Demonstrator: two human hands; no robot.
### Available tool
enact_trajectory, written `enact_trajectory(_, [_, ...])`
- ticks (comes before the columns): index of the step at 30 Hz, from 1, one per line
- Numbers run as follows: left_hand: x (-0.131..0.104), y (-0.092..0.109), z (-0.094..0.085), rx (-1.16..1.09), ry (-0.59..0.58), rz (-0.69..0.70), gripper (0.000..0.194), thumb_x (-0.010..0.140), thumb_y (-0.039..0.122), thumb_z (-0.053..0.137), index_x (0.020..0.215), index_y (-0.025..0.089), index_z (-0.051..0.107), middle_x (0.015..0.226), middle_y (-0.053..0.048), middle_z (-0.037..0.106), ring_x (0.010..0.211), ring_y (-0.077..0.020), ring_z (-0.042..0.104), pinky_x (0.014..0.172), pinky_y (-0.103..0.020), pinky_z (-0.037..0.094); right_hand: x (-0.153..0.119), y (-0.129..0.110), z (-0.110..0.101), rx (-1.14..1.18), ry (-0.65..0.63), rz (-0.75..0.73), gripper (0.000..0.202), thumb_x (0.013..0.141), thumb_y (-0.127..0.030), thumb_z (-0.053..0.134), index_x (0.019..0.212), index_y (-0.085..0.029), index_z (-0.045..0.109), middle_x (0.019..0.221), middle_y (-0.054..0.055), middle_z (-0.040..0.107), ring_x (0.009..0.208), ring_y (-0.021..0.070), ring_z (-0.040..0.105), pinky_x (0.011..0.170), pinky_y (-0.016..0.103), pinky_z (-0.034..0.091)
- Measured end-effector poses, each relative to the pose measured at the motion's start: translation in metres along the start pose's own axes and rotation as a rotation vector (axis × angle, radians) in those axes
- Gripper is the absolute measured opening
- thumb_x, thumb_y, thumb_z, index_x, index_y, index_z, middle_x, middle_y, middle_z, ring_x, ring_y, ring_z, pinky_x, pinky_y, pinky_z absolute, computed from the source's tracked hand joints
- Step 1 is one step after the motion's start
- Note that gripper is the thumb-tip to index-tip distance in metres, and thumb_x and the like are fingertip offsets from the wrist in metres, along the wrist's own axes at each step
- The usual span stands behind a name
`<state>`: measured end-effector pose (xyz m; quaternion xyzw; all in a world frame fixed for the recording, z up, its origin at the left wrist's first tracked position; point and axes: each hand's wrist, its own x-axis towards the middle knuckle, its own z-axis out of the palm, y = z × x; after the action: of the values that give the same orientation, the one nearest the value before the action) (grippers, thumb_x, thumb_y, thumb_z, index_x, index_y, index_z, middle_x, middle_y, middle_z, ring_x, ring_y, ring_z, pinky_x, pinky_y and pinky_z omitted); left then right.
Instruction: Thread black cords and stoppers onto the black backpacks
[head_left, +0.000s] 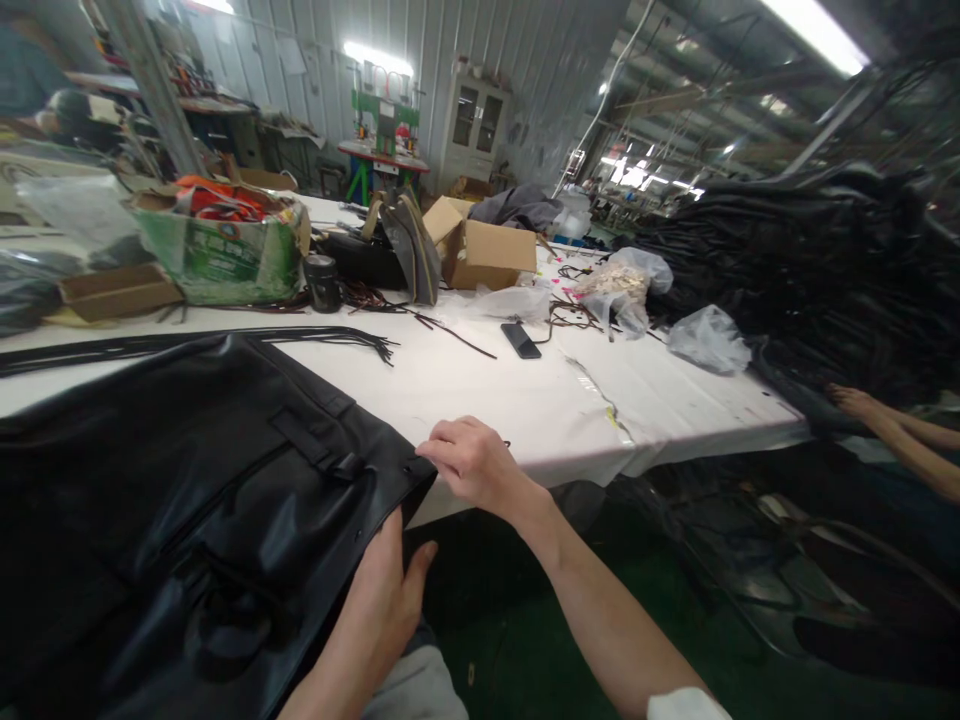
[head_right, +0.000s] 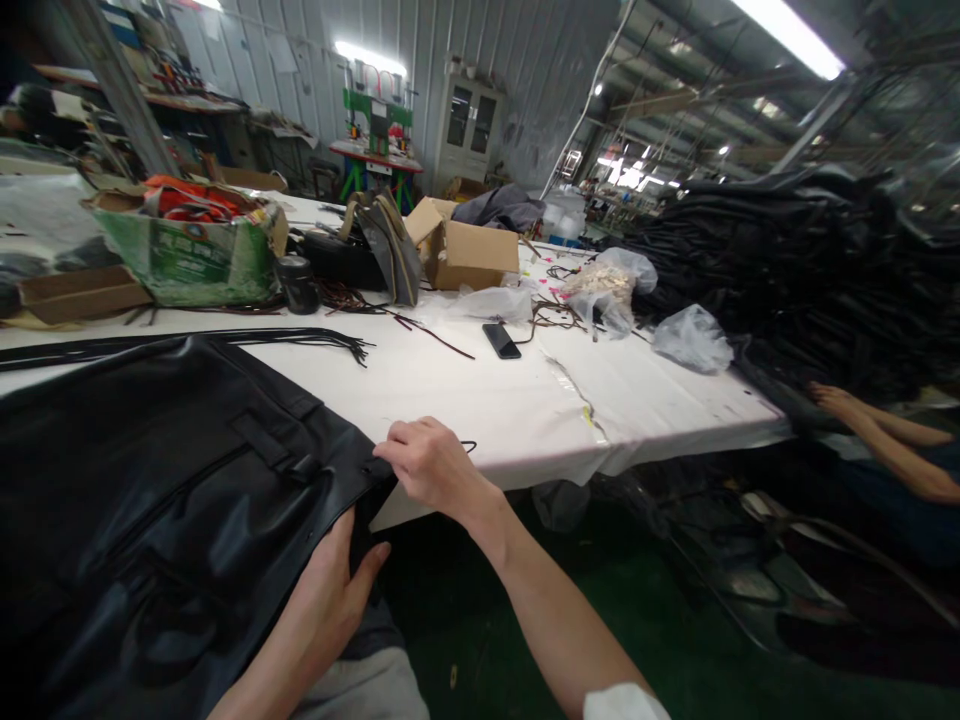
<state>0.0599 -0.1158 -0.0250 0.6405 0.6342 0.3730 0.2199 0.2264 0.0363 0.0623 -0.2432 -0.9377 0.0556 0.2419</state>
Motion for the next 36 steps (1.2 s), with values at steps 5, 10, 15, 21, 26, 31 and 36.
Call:
enact_trajectory(5, [0.001, 0.0, 0.007, 0.037, 0.026, 0.025, 0.07, 0.108, 0.035, 0.057, 0.172, 0.015, 0.037, 0.171, -0.025, 0.047, 0.17, -0.0423, 0.031, 0.136, -0.068, 0.031, 0.001, 0.002, -0.004, -0.029, -0.115, -0.023, 0.024, 0.11, -0.008, 0.057, 0.118, -0.02, 0.076, 0.11, 0.006, 0.072, 0.093, 0.0215, 0.063, 0.092, 0.036, 0.047])
enact_trajectory(10, [0.003, 0.002, 0.012, 0.037, 0.08, 0.039, 0.066, 0.104, 0.035, 0.061, 0.165, 0.014, 0.047, 0.169, -0.025, 0.05, 0.168, -0.0447, 0.035, 0.136, -0.068, 0.032, 0.007, 0.001, -0.001, -0.063, -0.181, -0.062, 0.025, 0.11, -0.006, 0.055, 0.117, -0.02, 0.075, 0.111, 0.006, 0.069, 0.094, 0.0213, 0.062, 0.095, 0.037, 0.047])
enact_trajectory(15, [0.005, 0.003, 0.014, 0.02, 0.092, 0.021, 0.058, 0.105, 0.036, 0.06, 0.158, 0.012, 0.054, 0.161, -0.025, 0.059, 0.163, -0.0432, 0.044, 0.134, -0.067, 0.035, 0.013, -0.001, 0.007, -0.049, -0.176, -0.094, 0.022, 0.113, -0.01, 0.056, 0.117, -0.019, 0.076, 0.11, 0.006, 0.068, 0.093, 0.0214, 0.062, 0.092, 0.037, 0.047])
enact_trajectory(21, [0.02, 0.0, 0.01, 0.005, 0.182, -0.065, 0.045, 0.111, 0.039, 0.052, 0.143, 0.013, 0.068, 0.141, -0.023, 0.073, 0.145, -0.0412, 0.064, 0.129, -0.061, 0.045, 0.008, 0.0, 0.02, 0.075, -0.116, -0.068, 0.024, 0.112, -0.01, 0.059, 0.121, -0.02, 0.08, 0.112, 0.006, 0.072, 0.095, 0.0206, 0.065, 0.091, 0.036, 0.05])
enact_trajectory(26, [0.034, 0.001, 0.017, 0.015, 0.157, 0.033, 0.04, 0.114, 0.027, 0.046, 0.14, 0.016, 0.074, 0.131, -0.016, 0.08, 0.14, -0.0341, 0.069, 0.125, -0.052, 0.053, 0.001, 0.001, 0.028, 0.194, -0.038, -0.043, 0.031, 0.11, -0.008, 0.057, 0.127, -0.02, 0.08, 0.113, 0.008, 0.073, 0.096, 0.0224, 0.067, 0.089, 0.036, 0.052])
enact_trajectory(31, [0.032, -0.003, 0.039, 0.041, 0.182, 0.073, 0.07, 0.105, -0.002, 0.015, 0.136, 0.007, 0.077, 0.135, -0.021, 0.078, 0.146, -0.0361, 0.066, 0.125, -0.06, 0.051, -0.002, -0.004, 0.026, 0.299, 0.001, -0.004, 0.034, 0.11, -0.007, 0.056, 0.128, -0.021, 0.081, 0.114, 0.009, 0.074, 0.098, 0.0231, 0.068, 0.088, 0.036, 0.052])
enact_trajectory(36, [0.027, -0.01, 0.05, 0.042, 0.24, 0.053, 0.069, 0.103, -0.006, 0.019, 0.143, 0.006, 0.074, 0.128, -0.02, 0.081, 0.145, -0.0395, 0.065, 0.124, -0.066, 0.05, 0.0, -0.007, 0.025, 0.306, 0.002, 0.009, 0.032, 0.11, -0.007, 0.057, 0.126, -0.021, 0.081, 0.114, 0.009, 0.074, 0.099, 0.0234, 0.068, 0.088, 0.036, 0.052])
